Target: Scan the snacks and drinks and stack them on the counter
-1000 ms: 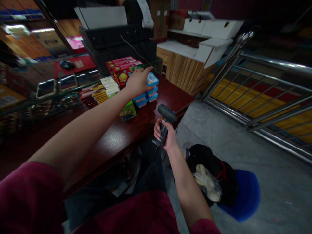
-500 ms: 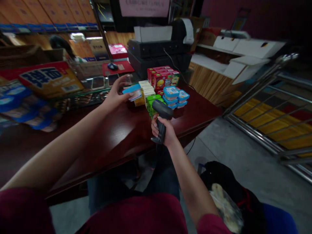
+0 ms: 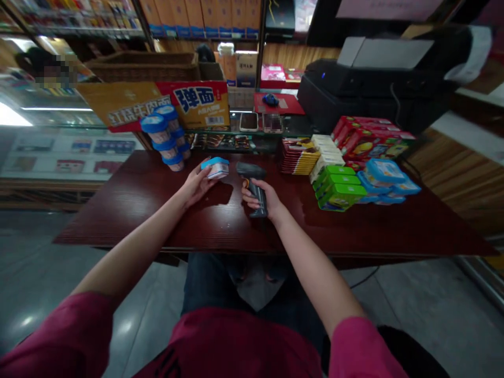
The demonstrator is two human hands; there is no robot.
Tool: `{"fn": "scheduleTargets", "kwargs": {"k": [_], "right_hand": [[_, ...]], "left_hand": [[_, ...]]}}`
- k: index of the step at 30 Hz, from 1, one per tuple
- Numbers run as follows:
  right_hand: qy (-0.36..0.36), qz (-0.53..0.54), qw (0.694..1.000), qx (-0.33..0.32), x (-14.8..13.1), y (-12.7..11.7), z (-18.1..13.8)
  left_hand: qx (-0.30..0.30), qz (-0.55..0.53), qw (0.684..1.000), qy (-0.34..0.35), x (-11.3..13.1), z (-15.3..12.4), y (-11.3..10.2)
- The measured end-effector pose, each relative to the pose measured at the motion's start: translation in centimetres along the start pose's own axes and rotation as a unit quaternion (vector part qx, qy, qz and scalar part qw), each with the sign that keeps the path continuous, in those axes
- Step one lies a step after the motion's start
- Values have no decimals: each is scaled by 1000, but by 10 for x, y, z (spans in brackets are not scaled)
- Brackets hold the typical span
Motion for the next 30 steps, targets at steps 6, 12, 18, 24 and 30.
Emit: {"fn": "scheduleTargets", "kwargs": {"k": [6, 12, 18, 24, 30], "right_hand": [[22, -32, 999, -30, 6, -4, 16], [13, -33, 999, -26, 7, -4, 11], [15, -39, 999, -15, 10, -6, 10], [12, -23, 1000, 3, 9, -6, 7], [-7, -1, 1000, 11, 9, -9, 6]], "left_hand": [[12, -40, 999, -23, -9, 6, -10], [40, -91, 994, -36, -7, 2, -7], [31, -83, 996, -10, -9, 3, -7], [78, 143, 985, 56, -4, -2, -12], [204, 493, 834, 143, 13, 3, -23]]}}
Point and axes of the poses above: each hand's wrist, its own z-axis towards the middle knuckle, its own y-axis out of the palm, x = y × z, the point moved 5 cm from there along z, towards the middle knuckle, and after that the axes turned 9 degrees about -x, right-handed, at the moved point
